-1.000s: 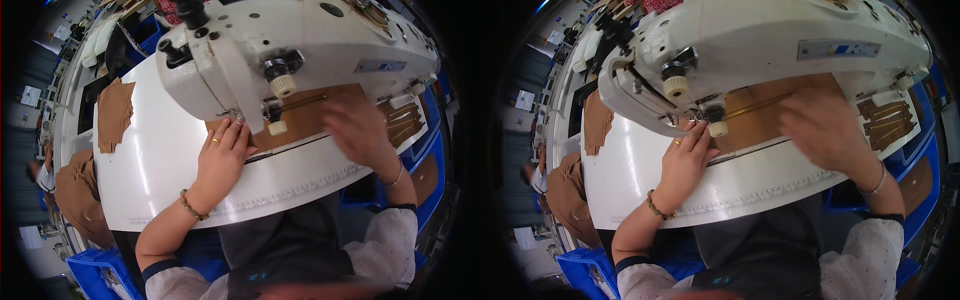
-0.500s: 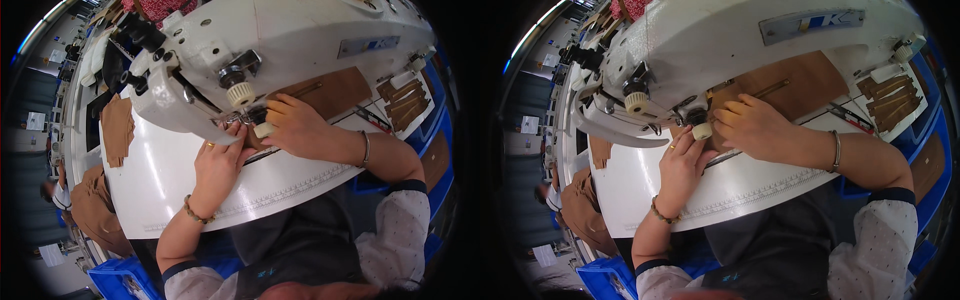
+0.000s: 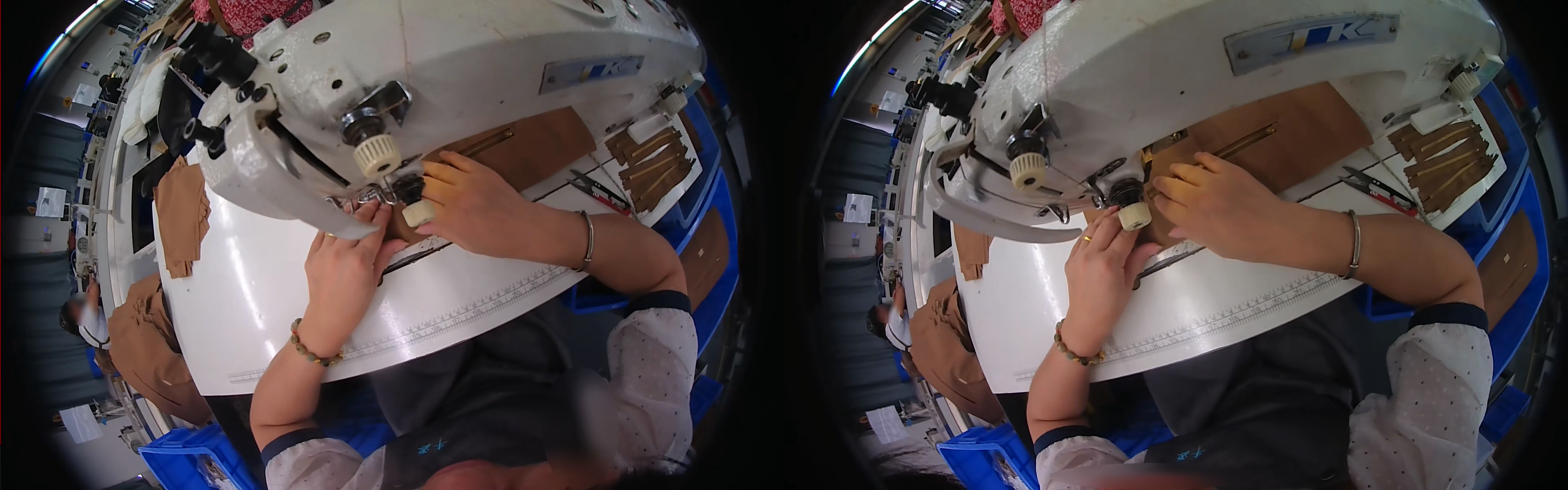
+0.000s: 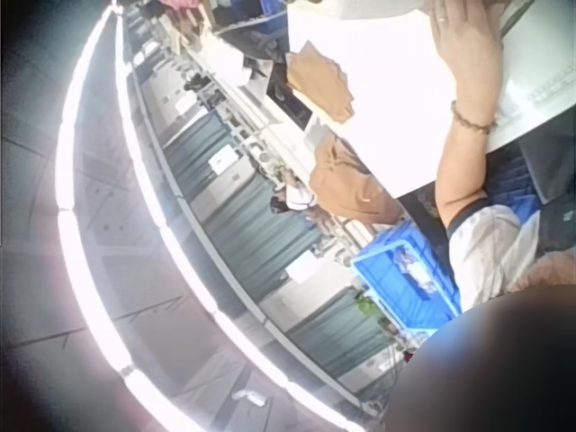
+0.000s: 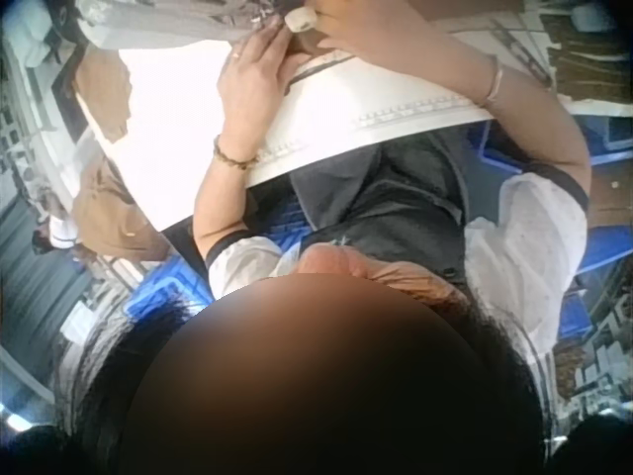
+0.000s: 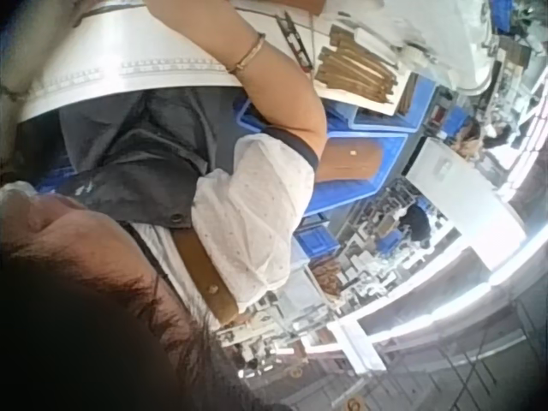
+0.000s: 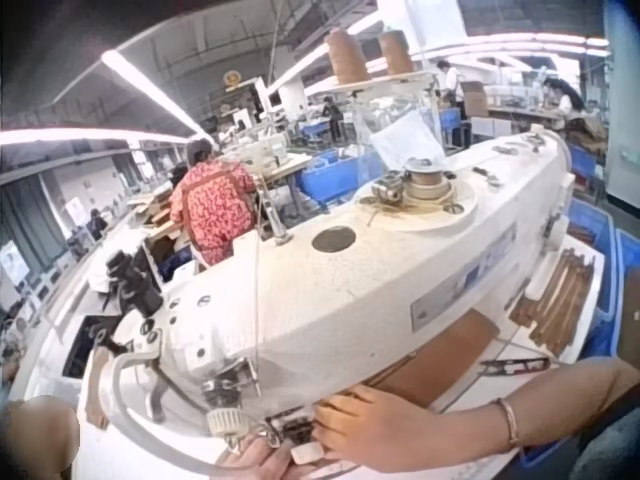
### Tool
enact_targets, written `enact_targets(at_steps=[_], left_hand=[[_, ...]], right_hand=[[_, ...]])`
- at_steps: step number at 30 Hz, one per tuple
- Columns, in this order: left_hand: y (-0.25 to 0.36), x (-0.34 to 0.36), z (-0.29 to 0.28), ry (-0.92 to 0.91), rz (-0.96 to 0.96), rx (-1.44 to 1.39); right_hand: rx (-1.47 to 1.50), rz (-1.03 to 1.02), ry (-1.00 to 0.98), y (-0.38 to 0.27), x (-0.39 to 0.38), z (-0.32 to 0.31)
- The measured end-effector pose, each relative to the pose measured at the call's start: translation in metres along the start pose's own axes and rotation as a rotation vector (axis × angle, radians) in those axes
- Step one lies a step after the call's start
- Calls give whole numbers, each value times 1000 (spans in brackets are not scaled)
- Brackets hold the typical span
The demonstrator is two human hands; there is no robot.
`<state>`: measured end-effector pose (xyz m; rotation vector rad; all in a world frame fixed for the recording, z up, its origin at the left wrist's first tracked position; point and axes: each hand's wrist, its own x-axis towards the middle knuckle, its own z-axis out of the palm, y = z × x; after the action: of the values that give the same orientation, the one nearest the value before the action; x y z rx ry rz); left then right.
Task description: Sewing a gold zipper onto a piece of brown leather using an industrial sewing machine.
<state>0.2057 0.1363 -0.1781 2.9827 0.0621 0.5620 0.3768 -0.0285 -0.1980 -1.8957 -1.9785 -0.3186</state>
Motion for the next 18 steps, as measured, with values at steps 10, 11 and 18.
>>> enact_targets(at_steps=[10,11,18], left_hand=[[-4,0,3,21,-5,5],[-4,0,3,19,0,0],[-7,-2,3,2,-13,18]], right_hand=[[20,20,15,2,-1,4],[12,11,1,2,-1,5],[21,9,-24,4,0,5]])
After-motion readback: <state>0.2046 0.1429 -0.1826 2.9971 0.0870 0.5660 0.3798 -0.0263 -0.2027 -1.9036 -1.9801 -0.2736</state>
